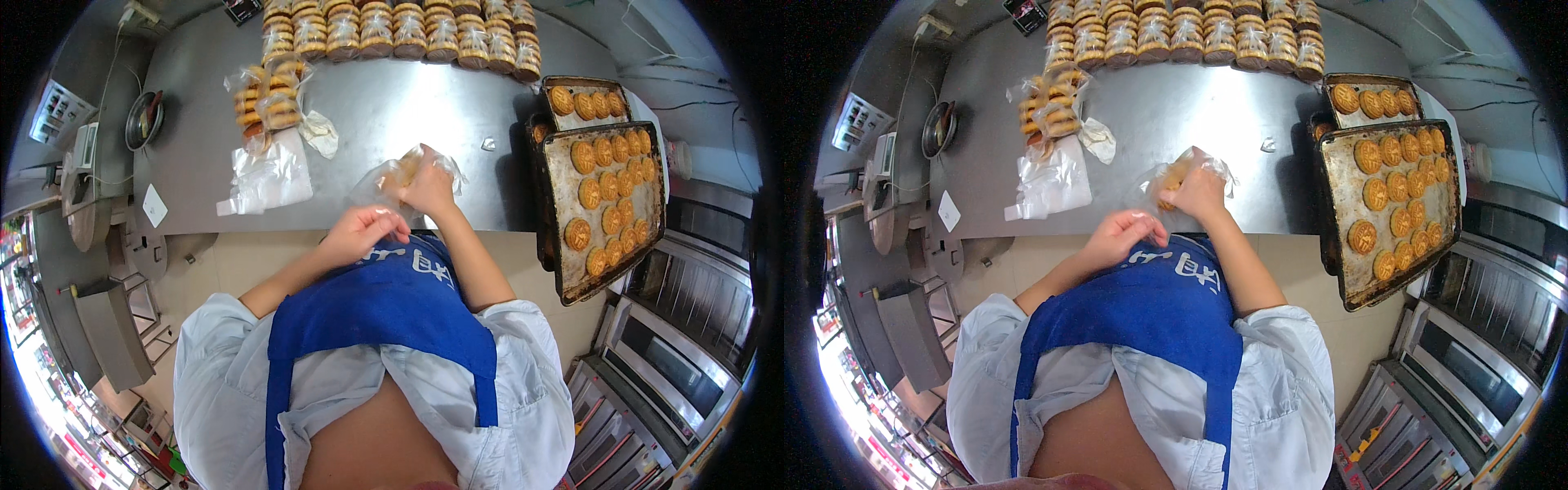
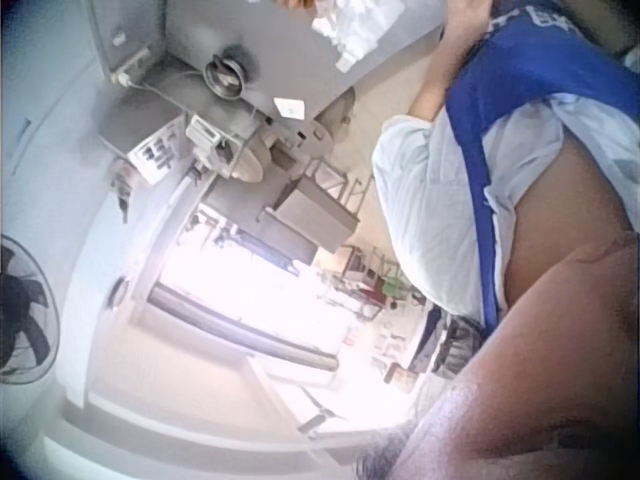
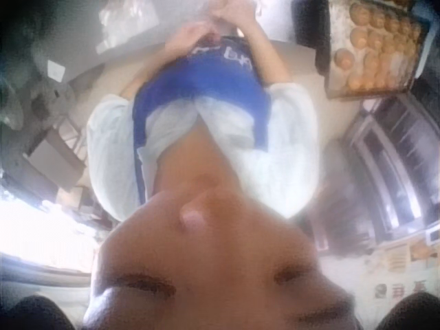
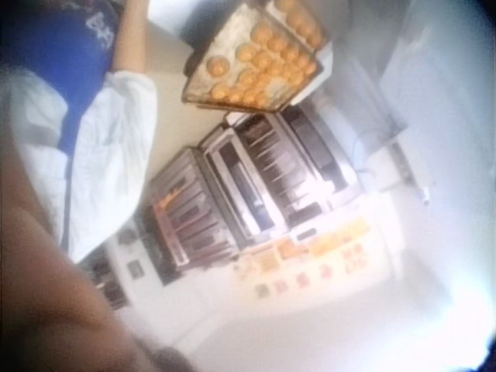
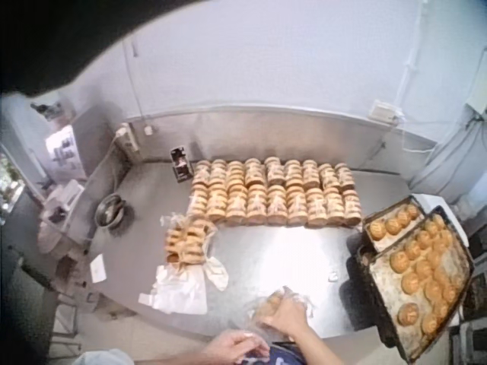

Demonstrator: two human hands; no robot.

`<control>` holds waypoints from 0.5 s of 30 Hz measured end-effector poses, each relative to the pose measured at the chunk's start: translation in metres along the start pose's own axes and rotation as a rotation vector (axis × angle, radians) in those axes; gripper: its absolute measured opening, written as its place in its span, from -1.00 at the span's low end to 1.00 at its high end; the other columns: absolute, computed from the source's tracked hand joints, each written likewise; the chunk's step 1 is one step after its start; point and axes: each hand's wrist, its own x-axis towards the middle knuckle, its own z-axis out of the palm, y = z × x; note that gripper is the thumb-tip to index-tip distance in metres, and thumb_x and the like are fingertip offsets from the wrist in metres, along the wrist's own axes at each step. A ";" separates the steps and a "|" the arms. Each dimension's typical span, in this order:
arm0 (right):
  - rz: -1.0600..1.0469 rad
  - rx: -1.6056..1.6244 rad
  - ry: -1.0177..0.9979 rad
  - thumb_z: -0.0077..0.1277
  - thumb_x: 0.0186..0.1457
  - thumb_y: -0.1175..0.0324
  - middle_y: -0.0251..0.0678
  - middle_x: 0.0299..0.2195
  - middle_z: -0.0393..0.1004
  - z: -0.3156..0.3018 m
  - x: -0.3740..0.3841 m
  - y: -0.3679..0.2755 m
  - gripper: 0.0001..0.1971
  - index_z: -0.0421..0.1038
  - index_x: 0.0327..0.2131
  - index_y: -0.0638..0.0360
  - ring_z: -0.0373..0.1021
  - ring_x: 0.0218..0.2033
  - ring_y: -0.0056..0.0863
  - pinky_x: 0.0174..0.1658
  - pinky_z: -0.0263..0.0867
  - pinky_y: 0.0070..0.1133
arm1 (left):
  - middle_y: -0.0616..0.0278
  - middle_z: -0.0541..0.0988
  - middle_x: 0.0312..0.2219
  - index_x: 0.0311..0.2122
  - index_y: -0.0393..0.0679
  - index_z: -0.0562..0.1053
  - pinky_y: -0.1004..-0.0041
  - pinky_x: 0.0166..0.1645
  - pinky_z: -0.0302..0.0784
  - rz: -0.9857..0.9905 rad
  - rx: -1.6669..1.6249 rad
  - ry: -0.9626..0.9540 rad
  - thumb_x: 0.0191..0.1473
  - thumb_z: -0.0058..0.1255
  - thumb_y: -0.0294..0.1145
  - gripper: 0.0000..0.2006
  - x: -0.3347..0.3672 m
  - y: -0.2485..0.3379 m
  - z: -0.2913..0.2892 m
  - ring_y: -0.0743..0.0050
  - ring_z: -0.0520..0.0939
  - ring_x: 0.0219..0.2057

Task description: The person picks round cookies from a metal baking tray and places them into clear plastic bags. They tie the bags closed and arrange the packaged cookies on a stainless steel table next to other completed packages. The process is repeated for multiple cookies from the tray.

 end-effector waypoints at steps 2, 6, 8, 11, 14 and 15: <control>-0.005 -0.019 -0.091 0.21 -0.38 -0.21 0.02 -0.26 0.51 -0.009 -0.002 0.008 -0.07 0.31 -0.02 0.39 0.46 -0.19 -0.08 -0.12 0.36 -0.28 | 0.16 0.59 -0.40 -0.28 -0.33 0.49 0.47 -0.13 0.49 0.047 0.090 0.014 0.26 -0.22 -0.35 -0.72 0.008 0.019 0.003 0.45 0.60 -0.32; 0.036 -0.102 -0.417 0.10 -0.27 -0.32 0.01 -0.28 0.52 -0.051 -0.006 0.016 -0.24 0.51 -0.27 0.28 0.47 -0.21 -0.09 -0.13 0.36 -0.28 | 0.15 0.60 -0.45 -0.31 -0.35 0.51 0.47 -0.18 0.49 0.074 0.365 0.028 0.23 -0.20 -0.39 -0.73 0.030 0.066 0.033 0.47 0.60 -0.34; -0.068 0.003 -0.492 0.00 -0.15 -0.31 0.05 -0.26 0.52 -0.083 -0.012 0.030 -0.31 0.53 -0.30 0.23 0.45 -0.21 -0.03 -0.12 0.37 -0.30 | 0.17 0.59 -0.47 -0.32 -0.36 0.50 0.47 -0.21 0.49 0.142 0.284 0.085 0.22 -0.19 -0.40 -0.74 0.043 0.067 0.046 0.47 0.59 -0.38; -0.461 0.303 -0.215 0.13 -0.03 0.03 -0.08 -0.28 0.54 -0.168 -0.033 0.064 -0.54 0.48 -0.21 0.25 0.47 -0.27 -0.12 -0.16 0.38 -0.38 | 0.20 0.55 -0.53 -0.35 -0.34 0.48 0.48 -0.24 0.48 0.056 0.259 0.121 0.22 -0.20 -0.40 -0.75 0.076 0.078 0.064 0.49 0.57 -0.43; -0.065 0.329 -0.103 0.08 0.04 0.22 -0.15 -0.36 0.54 -0.272 -0.014 0.143 -0.72 0.50 -0.21 0.14 0.49 -0.32 -0.25 -0.22 0.38 -0.49 | 0.20 0.54 -0.55 -0.38 -0.33 0.47 0.51 -0.28 0.46 -0.031 0.356 0.132 0.21 -0.16 -0.40 -0.76 0.100 0.084 0.089 0.52 0.55 -0.47; 0.056 0.248 0.047 0.04 0.02 0.19 -0.18 -0.34 0.56 -0.300 -0.002 0.182 -0.69 0.51 -0.19 0.13 0.49 -0.29 -0.25 -0.19 0.39 -0.43 | 0.22 0.55 -0.57 -0.40 -0.33 0.49 0.54 -0.31 0.45 -0.078 0.386 0.173 0.20 -0.13 -0.41 -0.77 0.106 0.082 0.097 0.56 0.55 -0.49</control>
